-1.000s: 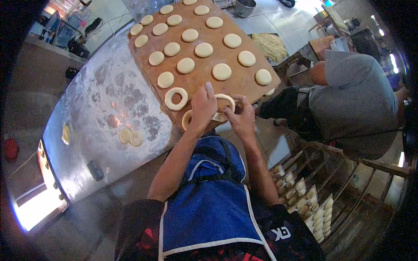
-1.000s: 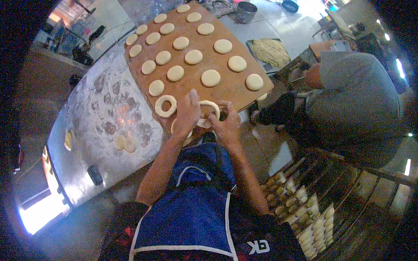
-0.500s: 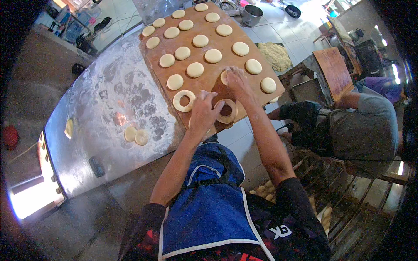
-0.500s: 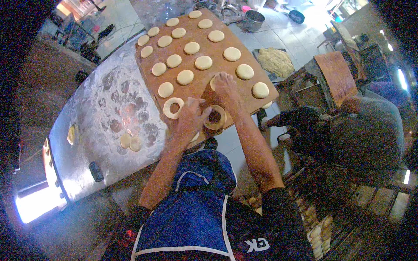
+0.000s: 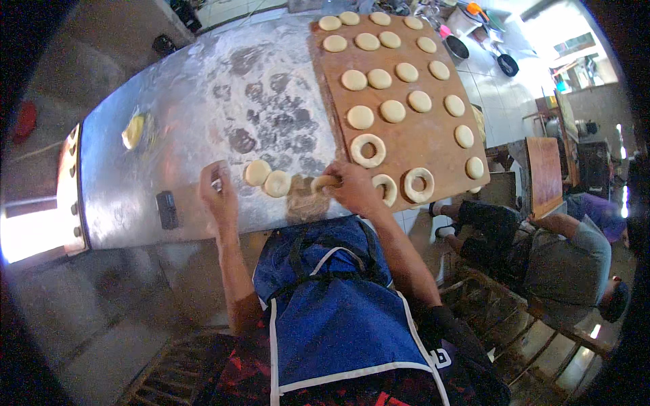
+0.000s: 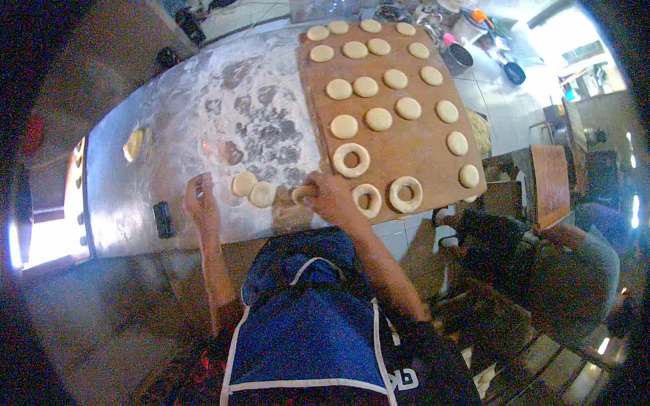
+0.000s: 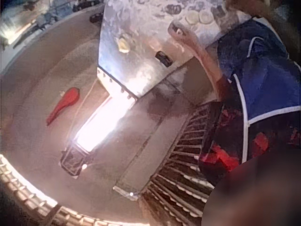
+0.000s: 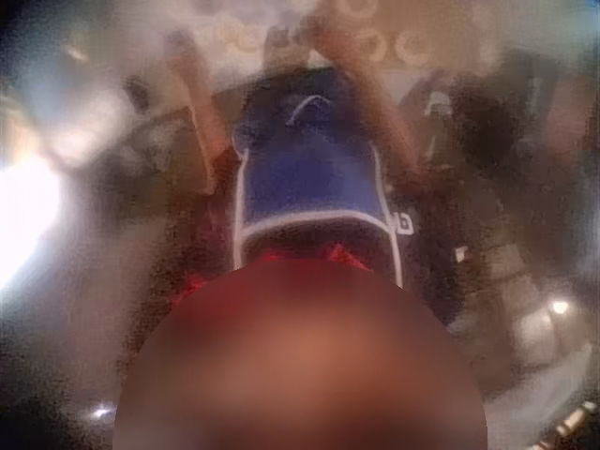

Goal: The person shapes small round dough pieces into rings by hand, pressing a hole through the center and arranging them on a wooden board. The person repeatedly picks up dough, forms rings, and places them in rows on the board.

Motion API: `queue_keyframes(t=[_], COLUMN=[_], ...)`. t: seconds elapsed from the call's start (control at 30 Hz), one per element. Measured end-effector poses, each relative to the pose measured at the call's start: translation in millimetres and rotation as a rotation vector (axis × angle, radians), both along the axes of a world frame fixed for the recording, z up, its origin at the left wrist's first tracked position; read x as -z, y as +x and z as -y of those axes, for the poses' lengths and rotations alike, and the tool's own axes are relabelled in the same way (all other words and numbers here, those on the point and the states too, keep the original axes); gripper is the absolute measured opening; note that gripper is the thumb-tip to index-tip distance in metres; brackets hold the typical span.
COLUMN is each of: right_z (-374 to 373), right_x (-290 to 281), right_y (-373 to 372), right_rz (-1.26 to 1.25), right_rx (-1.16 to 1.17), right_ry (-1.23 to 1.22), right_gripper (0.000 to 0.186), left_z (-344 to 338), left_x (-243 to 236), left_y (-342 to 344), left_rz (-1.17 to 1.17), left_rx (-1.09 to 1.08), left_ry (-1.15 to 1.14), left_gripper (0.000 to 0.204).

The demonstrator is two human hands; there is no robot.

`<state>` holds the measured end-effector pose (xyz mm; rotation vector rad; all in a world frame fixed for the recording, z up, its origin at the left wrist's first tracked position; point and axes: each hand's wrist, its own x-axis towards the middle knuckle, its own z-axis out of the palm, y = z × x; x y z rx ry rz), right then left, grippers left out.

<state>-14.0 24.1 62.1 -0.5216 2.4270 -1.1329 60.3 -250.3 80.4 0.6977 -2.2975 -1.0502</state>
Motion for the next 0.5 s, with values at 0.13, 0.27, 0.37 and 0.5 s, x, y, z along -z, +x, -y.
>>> queue_keyframes(t=[0.13,0.27,0.37,0.5], right_z=[63.8,80.3,76.0,75.0], right_x=[30.4,33.0,17.5,-0.5], right_y=[19.6,22.4,20.3,23.0], right_rz=[-0.123,-0.482,-0.216,0.114], right_rx=[-0.009,-0.009,-0.005,0.148], right_ry=[-0.003,0.295,0.201,-0.220], right_gripper=[0.036,0.042,0.025,0.023], left_z=[-0.3,-11.4,-24.5,-34.1], left_x=[6.6,15.8,24.3,33.7], left_y=[6.9,16.1,22.4,18.2], left_rz=[0.024,0.038,0.129,0.062], left_rx=[0.069,0.223,0.357,0.584], left_ry=[0.083,0.161,0.279,0.522], left_gripper=[0.018,0.019,0.021,0.026])
